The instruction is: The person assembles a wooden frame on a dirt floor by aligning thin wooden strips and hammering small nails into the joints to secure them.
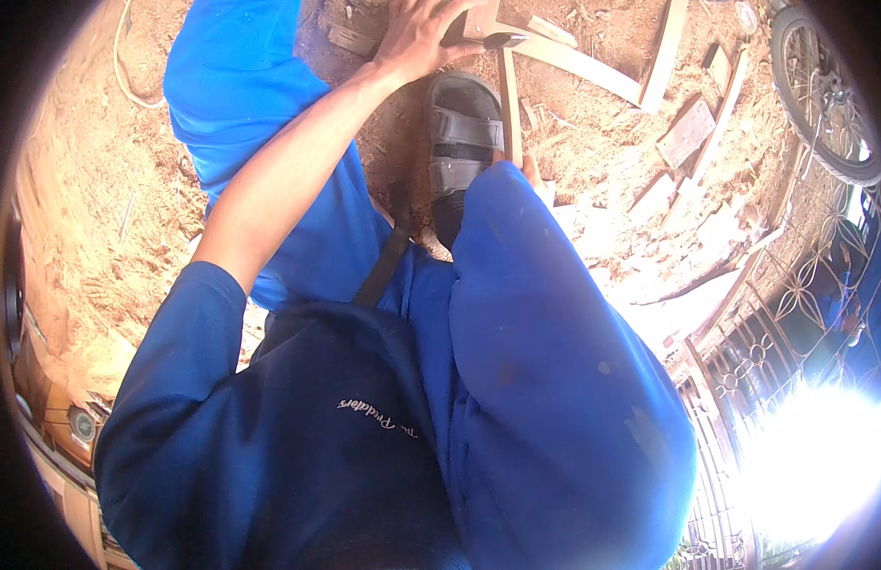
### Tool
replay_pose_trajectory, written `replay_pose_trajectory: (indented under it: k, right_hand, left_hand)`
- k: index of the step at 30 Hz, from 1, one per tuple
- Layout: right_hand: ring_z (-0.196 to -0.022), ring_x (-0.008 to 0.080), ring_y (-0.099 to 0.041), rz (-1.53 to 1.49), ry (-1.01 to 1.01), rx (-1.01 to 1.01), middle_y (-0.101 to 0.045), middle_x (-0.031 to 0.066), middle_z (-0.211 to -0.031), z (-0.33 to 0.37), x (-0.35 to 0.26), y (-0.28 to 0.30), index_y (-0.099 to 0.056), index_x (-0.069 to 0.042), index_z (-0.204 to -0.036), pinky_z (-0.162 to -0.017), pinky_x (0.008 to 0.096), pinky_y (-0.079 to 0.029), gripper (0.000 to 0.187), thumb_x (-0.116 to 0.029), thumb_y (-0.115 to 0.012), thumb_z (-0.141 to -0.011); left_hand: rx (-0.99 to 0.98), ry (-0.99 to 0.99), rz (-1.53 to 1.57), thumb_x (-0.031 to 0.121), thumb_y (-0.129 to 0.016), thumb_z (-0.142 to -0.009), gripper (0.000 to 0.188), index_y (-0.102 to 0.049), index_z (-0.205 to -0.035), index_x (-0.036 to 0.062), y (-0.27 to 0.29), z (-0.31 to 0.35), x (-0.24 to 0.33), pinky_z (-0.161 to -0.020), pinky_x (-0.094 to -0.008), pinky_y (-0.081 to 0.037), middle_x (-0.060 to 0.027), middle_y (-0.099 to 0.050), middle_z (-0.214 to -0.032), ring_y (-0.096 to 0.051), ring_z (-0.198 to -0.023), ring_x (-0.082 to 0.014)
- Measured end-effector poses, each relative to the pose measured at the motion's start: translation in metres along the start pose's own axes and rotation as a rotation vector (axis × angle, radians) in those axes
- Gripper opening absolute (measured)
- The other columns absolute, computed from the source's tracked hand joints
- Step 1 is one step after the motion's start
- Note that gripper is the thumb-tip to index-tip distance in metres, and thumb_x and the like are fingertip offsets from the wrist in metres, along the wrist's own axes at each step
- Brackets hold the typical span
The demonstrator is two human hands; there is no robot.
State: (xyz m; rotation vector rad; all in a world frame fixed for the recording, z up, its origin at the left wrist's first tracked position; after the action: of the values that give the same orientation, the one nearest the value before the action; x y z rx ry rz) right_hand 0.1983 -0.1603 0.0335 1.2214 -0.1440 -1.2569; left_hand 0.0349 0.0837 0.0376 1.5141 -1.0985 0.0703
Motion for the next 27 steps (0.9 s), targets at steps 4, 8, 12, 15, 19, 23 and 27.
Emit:
replay_pose_trajectory:
  k: [4, 8, 12, 15, 19, 23, 27]
  right_hand:
    - [-0.072, 0.0301, -0.072, -0.167, -0.081, 0.009, -0.072, 0.0179, -0.081, 0.004, 0.022, 0.006, -0.067, -0.001, -0.105, -0.067, 0.0411, -0.054, 0.041, -0.042, -0.067, -0.097]
    - [-0.074, 0.0312, -0.072, -0.254, -0.113, 0.014, -0.072, 0.0176, -0.081, 0.003, 0.036, 0.008, -0.066, -0.002, -0.105, -0.07, 0.0424, -0.055, 0.043, -0.045, -0.066, -0.097]
    - [-0.074, 0.0301, -0.072, -0.228, -0.128, 0.021, -0.071, 0.0167, -0.08, 0.002, 0.035, 0.014, -0.066, -0.002, -0.105, -0.07, 0.0425, -0.055, 0.044, -0.045, -0.065, -0.097]
    - [-0.07, 0.0242, -0.069, -0.175, -0.148, 0.013, -0.07, 0.0147, -0.077, 0.004, 0.023, 0.022, -0.067, -0.001, -0.103, -0.067, 0.0396, -0.053, 0.041, -0.041, -0.066, -0.097]
    - [-0.067, 0.0198, -0.066, -0.17, -0.144, 0.01, -0.068, 0.0137, -0.074, 0.006, 0.018, 0.026, -0.067, 0.0, -0.099, -0.065, 0.0377, -0.052, 0.038, -0.037, -0.067, -0.098]
    - [-0.066, 0.0187, -0.065, -0.135, -0.078, 0.008, -0.068, 0.0135, -0.073, 0.005, 0.01, 0.031, -0.066, 0.001, -0.095, -0.063, 0.0378, -0.051, 0.038, -0.037, -0.067, -0.097]
    - [-0.064, 0.0169, -0.062, -0.187, -0.077, 0.059, -0.065, 0.0117, -0.069, -0.001, 0.021, 0.029, -0.065, 0.001, -0.092, -0.06, 0.037, -0.049, 0.036, -0.035, -0.067, -0.097]
  left_hand:
    - [0.019, 0.029, 0.017, 0.038, -0.084, -0.078, 0.065, -0.061, -0.136, 0.0184, -0.003, -0.003, 0.001, -0.107, -0.0533, -0.042, -0.0109, -0.056, -0.143, -0.048, -0.134, -0.0363]
    - [0.078, 0.084, 0.12, 0.024, -0.087, -0.075, 0.06, -0.063, -0.131, 0.0178, 0.008, -0.011, 0.007, -0.101, -0.0463, -0.05, -0.0122, -0.062, -0.136, -0.058, -0.124, -0.0351]
    - [0.166, 0.099, 0.439, 0.014, -0.087, -0.075, 0.062, -0.06, -0.131, 0.0095, 0.011, -0.024, 0.006, -0.103, -0.0455, -0.051, -0.0179, -0.062, -0.133, -0.058, -0.126, -0.037]
    - [0.144, 0.358, 0.81, 0.017, -0.088, -0.079, 0.067, -0.055, -0.135, 0.0031, -0.008, -0.023, -0.018, -0.105, -0.0433, -0.049, -0.016, -0.061, -0.134, -0.058, -0.128, -0.0305]
    - [-0.046, 0.604, 1.096, 0.017, -0.079, -0.091, 0.034, -0.067, -0.118, 0.0008, -0.031, -0.025, -0.026, -0.089, -0.0337, -0.055, -0.0086, -0.069, -0.117, -0.068, -0.104, -0.0174]
    - [-0.437, 0.754, 1.237, 0.024, -0.076, -0.095, 0.039, -0.067, -0.12, -0.0048, -0.04, -0.014, -0.017, -0.095, -0.0324, -0.054, -0.0083, -0.073, -0.112, -0.068, -0.104, -0.0142]
    - [-0.66, 0.825, 1.118, 0.033, -0.069, -0.1, 0.042, -0.067, -0.121, -0.0036, -0.048, -0.005, -0.014, -0.094, -0.0331, -0.055, -0.0071, -0.072, -0.11, -0.068, -0.102, -0.0144]
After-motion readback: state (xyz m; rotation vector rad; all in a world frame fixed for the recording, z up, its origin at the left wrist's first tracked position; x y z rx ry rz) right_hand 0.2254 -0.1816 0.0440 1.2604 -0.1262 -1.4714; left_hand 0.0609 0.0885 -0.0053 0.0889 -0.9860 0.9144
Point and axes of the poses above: each hand's wrist, its own z-axis away from the middle knuckle, its own y-axis out of the back of the hand, x = y × z, the point moved 8 cm from there along -z, towards the middle knuckle
